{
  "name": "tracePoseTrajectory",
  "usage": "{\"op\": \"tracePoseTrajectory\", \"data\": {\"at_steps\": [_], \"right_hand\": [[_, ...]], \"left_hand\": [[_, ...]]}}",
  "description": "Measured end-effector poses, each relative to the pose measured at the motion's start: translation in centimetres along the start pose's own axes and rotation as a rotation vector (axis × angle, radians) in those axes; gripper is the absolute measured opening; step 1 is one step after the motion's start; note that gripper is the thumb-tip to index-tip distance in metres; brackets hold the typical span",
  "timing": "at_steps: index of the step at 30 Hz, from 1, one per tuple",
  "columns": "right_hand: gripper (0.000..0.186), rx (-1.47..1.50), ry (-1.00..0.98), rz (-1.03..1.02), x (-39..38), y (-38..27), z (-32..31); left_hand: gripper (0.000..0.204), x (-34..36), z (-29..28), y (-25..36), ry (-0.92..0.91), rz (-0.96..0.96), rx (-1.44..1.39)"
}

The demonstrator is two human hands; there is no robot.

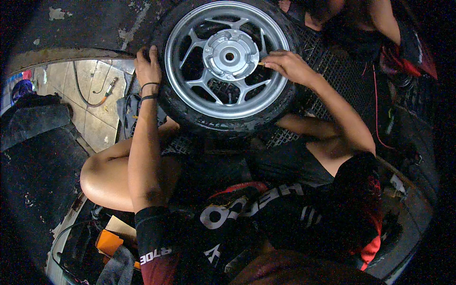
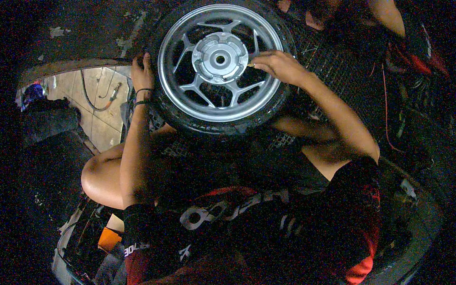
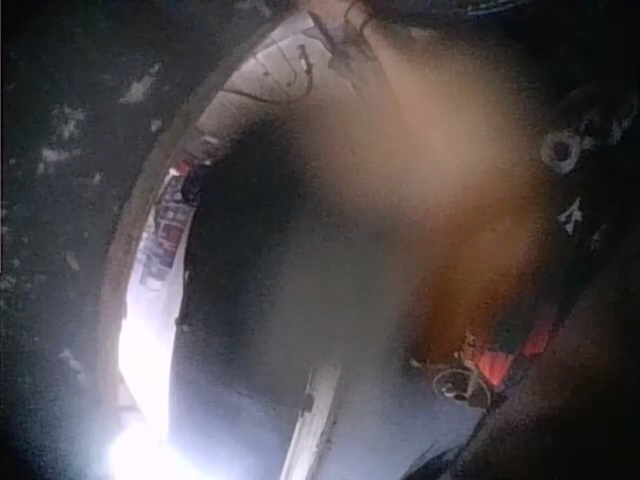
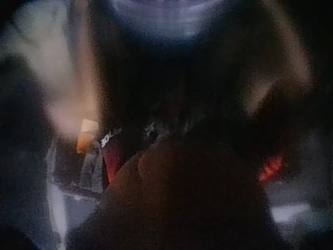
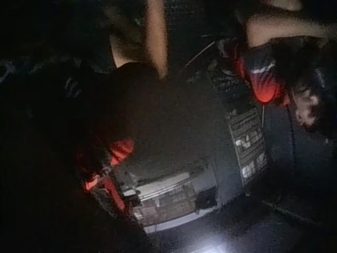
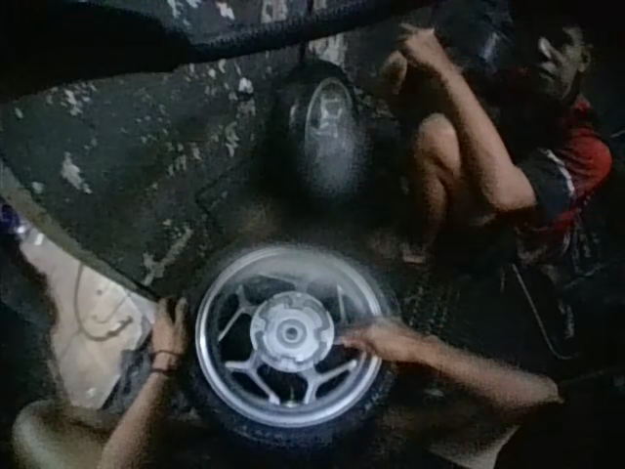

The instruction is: The person sits on a rubber mat in a workshop and works on a motorcycle wheel. They use a small white stick to apply a substance to the center hub of the wheel. Another person is visible in the background working on a second wheel. The camera wearer handles the wheel and the stick, focusing on the central area of the rim.

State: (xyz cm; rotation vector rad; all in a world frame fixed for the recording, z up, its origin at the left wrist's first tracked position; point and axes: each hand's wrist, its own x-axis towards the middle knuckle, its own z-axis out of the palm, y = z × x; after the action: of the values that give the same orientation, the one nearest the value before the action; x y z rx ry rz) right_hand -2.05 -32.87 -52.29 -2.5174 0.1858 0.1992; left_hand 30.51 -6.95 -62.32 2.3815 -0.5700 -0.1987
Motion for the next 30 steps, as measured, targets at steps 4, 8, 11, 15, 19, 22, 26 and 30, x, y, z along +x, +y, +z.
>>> {"op": "tracePoseTrajectory", "data": {"at_steps": [4,8,11,15,19,22,26,30], "right_hand": [[0.025,0.089,0.035,-0.018,-0.3,1.0,1.0],[0.025,0.192,0.049,-0.051,-0.6,1.7,1.5],[0.025,0.223,0.065,-0.058,-0.6,1.4,1.5],[0.025,0.166,0.064,-0.059,-0.6,1.2,1.7],[0.024,0.169,0.060,-0.091,-0.3,1.1,1.7],[0.024,0.366,-0.064,0.048,-0.1,1.1,1.3],[0.024,0.350,-0.004,0.046,-0.3,1.2,1.9],[0.024,0.177,0.137,-0.015,-0.3,-0.1,2.7]], "left_hand": [[0.059,0.2,0.2,0.1,-0.010,0.000,-0.012],[0.060,0.2,0.1,0.2,-0.026,-0.002,-0.007],[0.061,0.1,0.1,0.2,-0.005,0.019,-0.018],[0.061,0.1,0.1,0.2,-0.016,0.012,-0.024],[0.061,0.1,0.2,0.1,-0.003,0.016,-0.018],[0.060,0.1,0.1,0.4,0.005,0.021,-0.006],[0.060,0.1,0.2,0.3,0.012,0.024,-0.011],[0.060,0.0,0.0,0.5,0.006,0.011,-0.008]]}}
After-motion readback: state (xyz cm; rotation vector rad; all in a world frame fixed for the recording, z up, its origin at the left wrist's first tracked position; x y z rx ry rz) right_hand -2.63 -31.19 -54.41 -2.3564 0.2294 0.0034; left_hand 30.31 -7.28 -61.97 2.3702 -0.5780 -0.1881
